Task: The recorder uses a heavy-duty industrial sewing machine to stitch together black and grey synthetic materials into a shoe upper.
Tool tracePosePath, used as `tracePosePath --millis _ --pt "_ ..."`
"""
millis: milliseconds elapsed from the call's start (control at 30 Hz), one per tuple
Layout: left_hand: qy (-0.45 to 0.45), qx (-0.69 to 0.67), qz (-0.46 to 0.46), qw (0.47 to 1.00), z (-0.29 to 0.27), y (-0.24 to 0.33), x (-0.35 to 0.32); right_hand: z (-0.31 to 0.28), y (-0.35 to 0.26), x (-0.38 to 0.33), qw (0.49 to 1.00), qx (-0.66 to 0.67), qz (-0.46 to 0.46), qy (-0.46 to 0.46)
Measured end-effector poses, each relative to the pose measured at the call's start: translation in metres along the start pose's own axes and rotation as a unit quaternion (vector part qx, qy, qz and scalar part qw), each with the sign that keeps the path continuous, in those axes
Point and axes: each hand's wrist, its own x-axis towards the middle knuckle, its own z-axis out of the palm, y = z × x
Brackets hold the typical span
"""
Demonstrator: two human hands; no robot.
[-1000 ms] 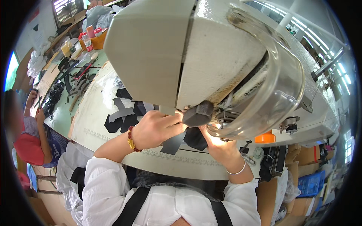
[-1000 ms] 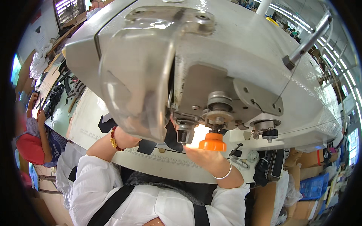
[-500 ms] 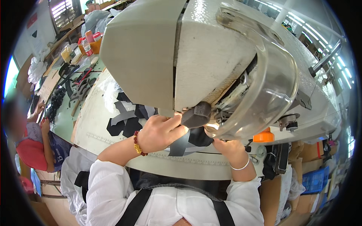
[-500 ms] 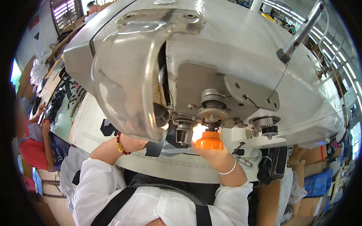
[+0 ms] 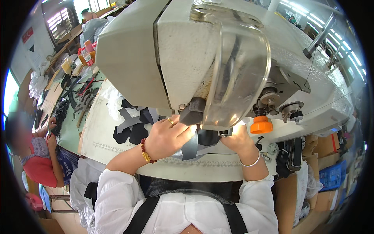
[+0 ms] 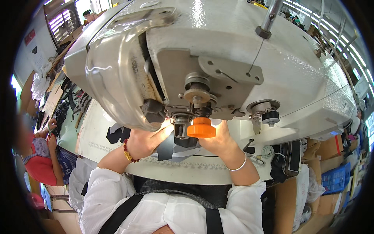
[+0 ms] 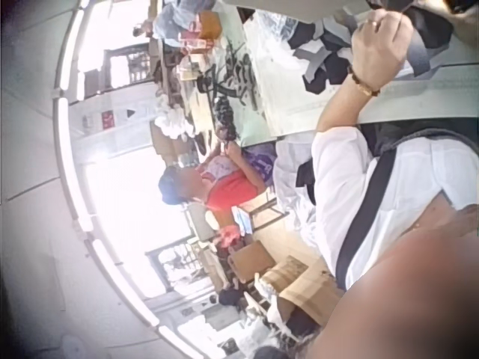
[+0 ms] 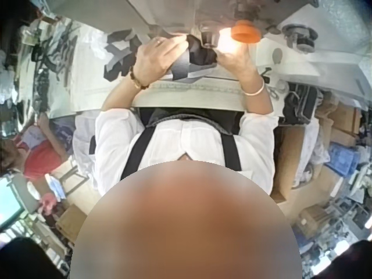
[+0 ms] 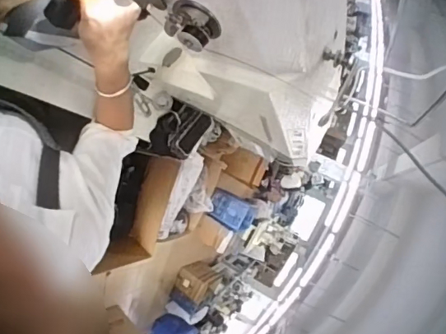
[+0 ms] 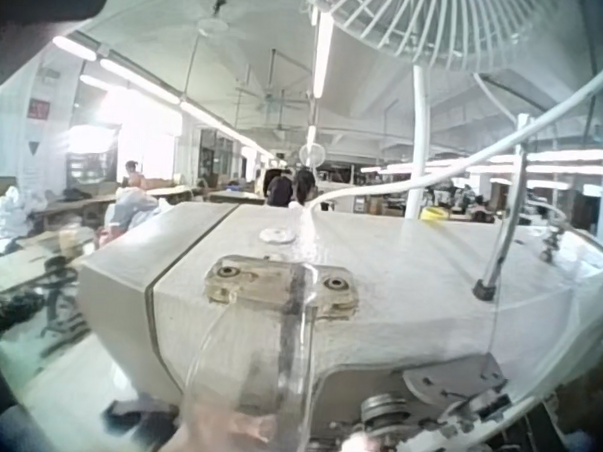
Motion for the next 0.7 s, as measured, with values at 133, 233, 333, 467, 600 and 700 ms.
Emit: tracePosePath --millis 133,233,333,467,600,700 --pt "-0.025 0.005 0.011 1.000 -0.002 -0.001 0.000 0.002 0.001 -0.001 1.000 -0.025 -0.018 0.004" --pt "-0.024 0.003 0.010 1.000 -0.004 -0.001 0.001 0.002 -0.001 -0.001 0.996 0.066 0.049 -0.024" --pt "-0.014 0.011 0.004 1.000 -0.006 0.000 0.004 -0.001 -0.004 0.002 0.993 0.086 0.080 -0.030" --pt "-0.009 -0.006 -0.024 1.000 -0.006 0.004 0.006 -0.008 -0.002 0.012 0.996 0.029 0.004 -0.089" --pt "0.013 -0.043 -0.063 0.997 -0.001 0.011 0.002 -0.020 -0.004 0.025 0.992 -0.046 -0.050 -0.107" --pt "0.074 -0.055 -0.124 0.988 0.002 0.027 -0.016 -0.033 -0.012 0.034 0.988 -0.039 -0.038 -0.141"
